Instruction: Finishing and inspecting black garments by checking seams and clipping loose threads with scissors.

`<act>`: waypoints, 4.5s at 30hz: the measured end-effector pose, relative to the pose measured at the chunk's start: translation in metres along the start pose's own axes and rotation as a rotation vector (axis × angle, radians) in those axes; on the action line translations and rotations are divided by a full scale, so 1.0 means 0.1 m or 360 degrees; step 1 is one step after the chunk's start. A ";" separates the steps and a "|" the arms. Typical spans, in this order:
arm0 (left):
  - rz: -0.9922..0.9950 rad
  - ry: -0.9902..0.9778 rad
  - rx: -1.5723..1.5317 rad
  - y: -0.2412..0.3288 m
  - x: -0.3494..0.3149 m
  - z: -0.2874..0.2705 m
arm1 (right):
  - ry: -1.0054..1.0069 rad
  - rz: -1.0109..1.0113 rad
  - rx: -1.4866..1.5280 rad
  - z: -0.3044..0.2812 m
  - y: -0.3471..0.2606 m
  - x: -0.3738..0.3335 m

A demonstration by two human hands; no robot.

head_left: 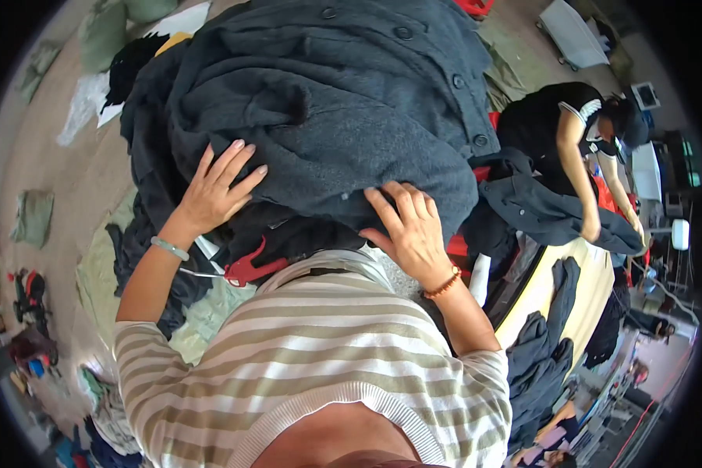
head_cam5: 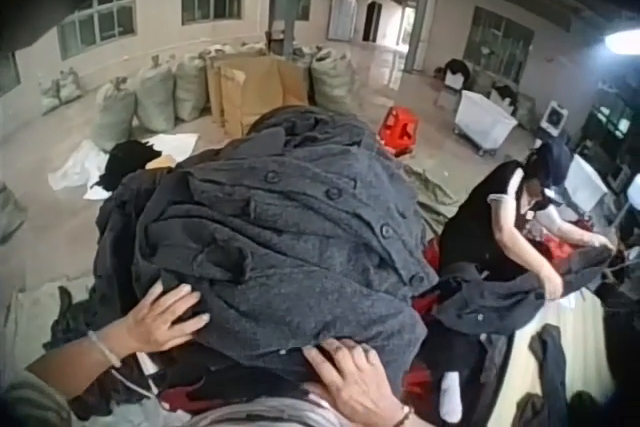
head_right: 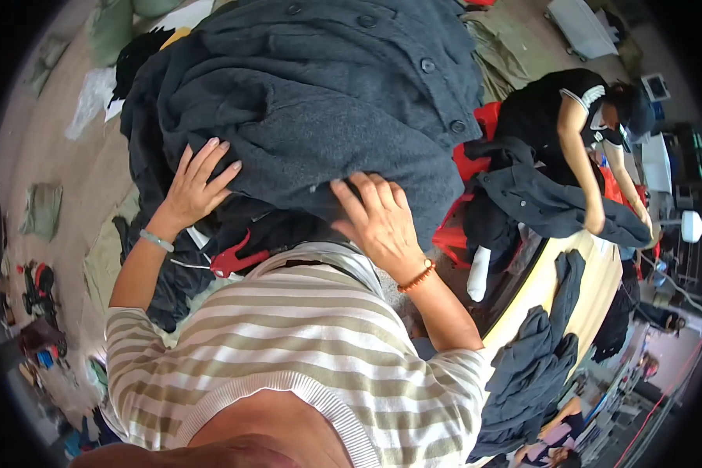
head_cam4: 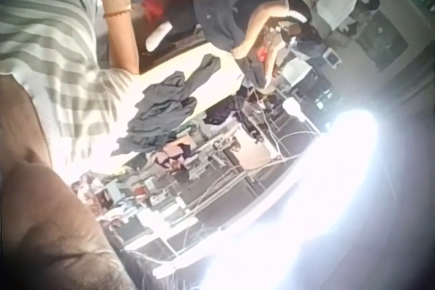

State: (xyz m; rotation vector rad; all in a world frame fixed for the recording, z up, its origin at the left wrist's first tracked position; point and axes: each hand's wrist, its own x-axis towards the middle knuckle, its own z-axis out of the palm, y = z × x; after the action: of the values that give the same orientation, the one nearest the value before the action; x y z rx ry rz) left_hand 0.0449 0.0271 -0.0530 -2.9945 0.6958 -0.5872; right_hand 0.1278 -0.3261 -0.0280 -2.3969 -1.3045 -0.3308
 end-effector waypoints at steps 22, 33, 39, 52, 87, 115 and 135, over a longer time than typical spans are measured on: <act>-0.0846 0.0175 -0.2182 -1.08 0.52 -1.78 | 0.0175 0.0980 0.1354 -1.24 0.35 -0.42; -0.0956 -0.0620 -0.1135 -1.44 1.19 -0.54 | 0.0179 0.1251 0.1406 -0.52 1.63 -0.40; -0.0905 -0.0356 -0.1256 -1.46 1.09 -0.30 | -0.0004 0.1021 0.1094 -0.42 1.26 -0.17; -0.0650 -0.0198 -0.1492 -1.60 1.29 -0.22 | 0.0465 0.1014 0.0901 -0.48 1.38 -0.06; -0.0496 0.0102 -0.0999 -0.70 1.64 -0.46 | 0.0632 -0.0197 0.0662 0.02 0.20 2.17; -0.0935 -0.0056 -0.2018 -1.40 2.48 0.37 | 0.0667 0.0080 0.0570 0.40 0.53 2.28; -0.0421 -0.0038 -0.1934 -0.92 2.10 -0.22 | 0.0612 0.0105 0.0439 0.24 0.53 2.19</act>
State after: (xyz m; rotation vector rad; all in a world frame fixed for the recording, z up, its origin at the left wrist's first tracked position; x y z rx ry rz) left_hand 0.2503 0.0216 0.0511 -4.2399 0.8827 -0.0833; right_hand 0.2913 -0.1768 0.0226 -2.0171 -1.0209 -0.5251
